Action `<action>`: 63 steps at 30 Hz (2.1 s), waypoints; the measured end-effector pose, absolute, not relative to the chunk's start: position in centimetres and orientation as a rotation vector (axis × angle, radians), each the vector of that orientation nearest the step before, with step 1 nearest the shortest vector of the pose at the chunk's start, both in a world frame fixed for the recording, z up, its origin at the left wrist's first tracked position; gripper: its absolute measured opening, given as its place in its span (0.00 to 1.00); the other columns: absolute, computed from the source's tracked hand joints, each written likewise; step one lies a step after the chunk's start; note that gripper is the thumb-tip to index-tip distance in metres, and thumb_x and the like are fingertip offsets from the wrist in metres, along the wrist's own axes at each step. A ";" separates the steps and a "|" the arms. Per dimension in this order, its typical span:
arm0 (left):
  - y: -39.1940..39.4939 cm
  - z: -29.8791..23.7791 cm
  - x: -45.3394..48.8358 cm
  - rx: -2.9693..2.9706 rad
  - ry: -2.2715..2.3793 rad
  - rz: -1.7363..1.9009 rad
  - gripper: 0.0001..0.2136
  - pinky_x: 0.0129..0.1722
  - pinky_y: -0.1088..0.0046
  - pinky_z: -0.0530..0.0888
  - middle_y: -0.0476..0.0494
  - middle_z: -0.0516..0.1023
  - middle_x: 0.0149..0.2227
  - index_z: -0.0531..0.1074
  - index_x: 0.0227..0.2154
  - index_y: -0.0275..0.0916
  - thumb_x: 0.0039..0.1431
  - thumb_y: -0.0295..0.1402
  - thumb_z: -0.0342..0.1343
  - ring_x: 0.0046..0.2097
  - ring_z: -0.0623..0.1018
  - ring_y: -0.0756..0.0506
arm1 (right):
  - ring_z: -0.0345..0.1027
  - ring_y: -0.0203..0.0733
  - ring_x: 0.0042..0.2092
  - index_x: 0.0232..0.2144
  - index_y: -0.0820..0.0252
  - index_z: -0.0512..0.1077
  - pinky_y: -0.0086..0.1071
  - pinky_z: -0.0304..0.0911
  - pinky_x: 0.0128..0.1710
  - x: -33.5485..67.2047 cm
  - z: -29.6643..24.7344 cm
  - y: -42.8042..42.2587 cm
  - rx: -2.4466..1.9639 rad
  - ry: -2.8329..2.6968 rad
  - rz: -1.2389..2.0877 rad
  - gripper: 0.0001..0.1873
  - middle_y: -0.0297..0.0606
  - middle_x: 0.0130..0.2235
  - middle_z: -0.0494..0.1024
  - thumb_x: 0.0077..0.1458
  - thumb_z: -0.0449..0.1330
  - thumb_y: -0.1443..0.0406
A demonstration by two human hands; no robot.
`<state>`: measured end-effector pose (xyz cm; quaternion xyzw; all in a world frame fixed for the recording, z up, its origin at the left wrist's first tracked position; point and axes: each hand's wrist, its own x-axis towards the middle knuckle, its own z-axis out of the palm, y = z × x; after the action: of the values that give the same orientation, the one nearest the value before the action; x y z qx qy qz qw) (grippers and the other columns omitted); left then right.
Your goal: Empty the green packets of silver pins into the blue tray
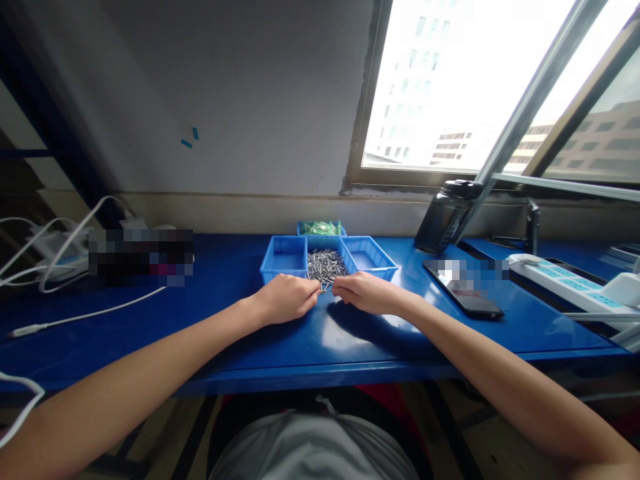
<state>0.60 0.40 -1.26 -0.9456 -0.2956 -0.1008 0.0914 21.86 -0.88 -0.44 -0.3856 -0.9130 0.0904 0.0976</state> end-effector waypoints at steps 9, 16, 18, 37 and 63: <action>0.6 -1.4 0.5 -2.819 -0.876 -0.326 0.08 0.27 0.75 0.64 0.49 0.76 0.31 0.66 0.30 0.39 0.60 0.33 0.44 0.31 0.75 0.47 | 0.65 0.34 0.27 0.33 0.62 0.71 0.25 0.52 0.26 22.0 -0.6 -0.9 -1.120 -2.704 0.203 0.10 0.37 0.28 0.75 0.59 0.50 0.64; 0.8 -1.6 0.6 -2.809 -0.833 -0.307 0.06 0.27 0.76 0.63 0.50 0.75 0.30 0.65 0.29 0.39 0.59 0.31 0.46 0.31 0.75 0.48 | 0.61 0.31 0.24 0.32 0.61 0.71 0.24 0.51 0.24 21.9 -0.6 -0.9 -1.159 -2.682 0.250 0.07 0.34 0.25 0.73 0.55 0.55 0.64; 0.9 -1.6 0.6 -2.811 -0.825 -0.297 0.06 0.27 0.76 0.63 0.50 0.75 0.30 0.65 0.29 0.39 0.59 0.31 0.46 0.31 0.75 0.48 | 0.60 0.31 0.23 0.32 0.61 0.71 0.24 0.50 0.24 21.9 -0.6 -0.9 -1.164 -2.670 0.280 0.07 0.33 0.24 0.72 0.55 0.56 0.63; 0.2 -0.9 0.6 -2.828 -0.915 -0.383 0.11 0.30 0.76 0.66 0.47 0.76 0.30 0.69 0.30 0.38 0.61 0.33 0.43 0.32 0.76 0.47 | 0.67 0.34 0.27 0.32 0.62 0.69 0.25 0.55 0.28 22.3 -1.0 -0.5 -1.128 -2.636 0.336 0.12 0.36 0.26 0.75 0.60 0.47 0.66; 0.3 -0.9 0.6 -2.807 -0.965 -0.300 0.10 0.27 0.75 0.65 0.47 0.77 0.30 0.67 0.33 0.39 0.62 0.35 0.41 0.31 0.77 0.45 | 0.68 0.35 0.27 0.35 0.61 0.71 0.25 0.54 0.27 22.2 -0.9 -0.6 -1.131 -2.683 0.229 0.13 0.37 0.28 0.76 0.61 0.47 0.63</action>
<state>0.56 0.27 -0.89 -0.9380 -0.3223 -0.1002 0.0793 22.16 -0.58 -0.94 -0.3850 -0.9130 0.0781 0.1101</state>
